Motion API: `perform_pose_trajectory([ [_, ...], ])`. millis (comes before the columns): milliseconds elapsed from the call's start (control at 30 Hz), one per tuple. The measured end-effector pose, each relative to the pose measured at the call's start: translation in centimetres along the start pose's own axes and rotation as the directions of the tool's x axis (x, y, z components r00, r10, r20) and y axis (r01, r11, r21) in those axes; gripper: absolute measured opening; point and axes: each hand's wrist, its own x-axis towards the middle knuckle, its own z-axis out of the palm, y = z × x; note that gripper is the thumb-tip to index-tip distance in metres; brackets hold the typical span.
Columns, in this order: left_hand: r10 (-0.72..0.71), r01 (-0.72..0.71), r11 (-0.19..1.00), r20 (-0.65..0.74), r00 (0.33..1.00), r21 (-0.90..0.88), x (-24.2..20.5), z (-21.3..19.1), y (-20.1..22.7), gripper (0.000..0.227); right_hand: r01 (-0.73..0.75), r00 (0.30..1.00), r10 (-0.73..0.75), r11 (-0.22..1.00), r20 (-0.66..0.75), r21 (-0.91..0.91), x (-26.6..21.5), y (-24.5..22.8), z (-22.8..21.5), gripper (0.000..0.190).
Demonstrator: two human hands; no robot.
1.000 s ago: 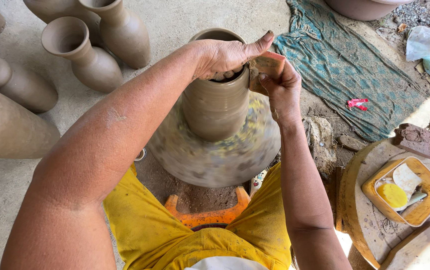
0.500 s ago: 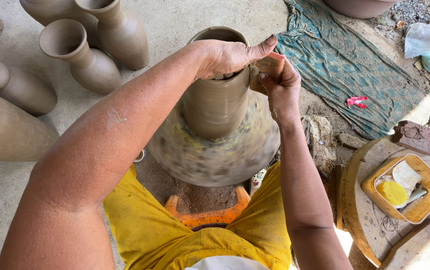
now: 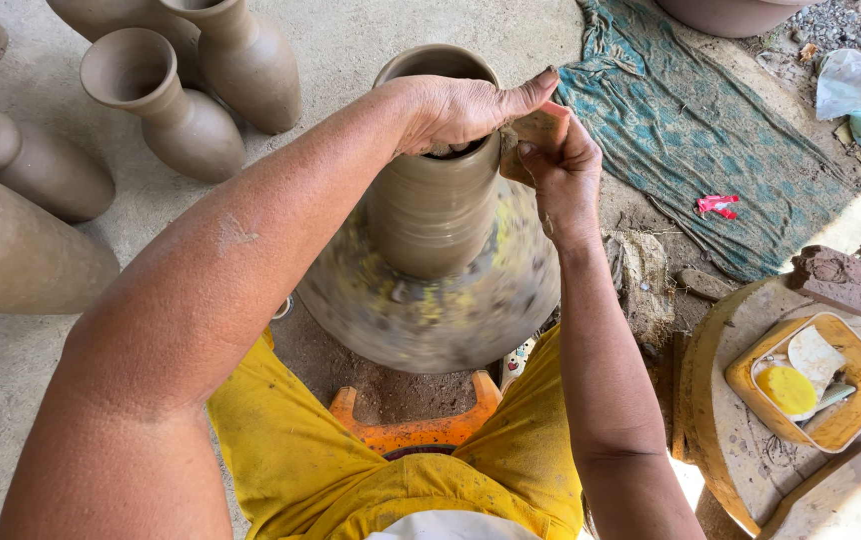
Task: The person shapes the rim and neck of a large clay pot on a spinning wheel by hand and with a damp cloth, then smooths the surface using a wooden paddle.
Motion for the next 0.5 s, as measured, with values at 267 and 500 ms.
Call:
perform_pose_trajectory([
  [267, -0.003, 0.003, 1.000, 0.001, 1.000, 0.003, 0.05, 0.35, -0.04, 0.132, -0.084, 0.996, 0.085, 0.994, -0.012, 0.066, -0.37, -0.09, 0.08, 0.042],
  [500, -0.012, 0.013, 1.000, 0.029, 1.000, -0.014, 0.32, 0.47, 0.07, 0.133, -0.005, 1.000, 0.005, 1.000, -0.005, 0.011, -0.67, 0.12, -0.18, 0.040],
])
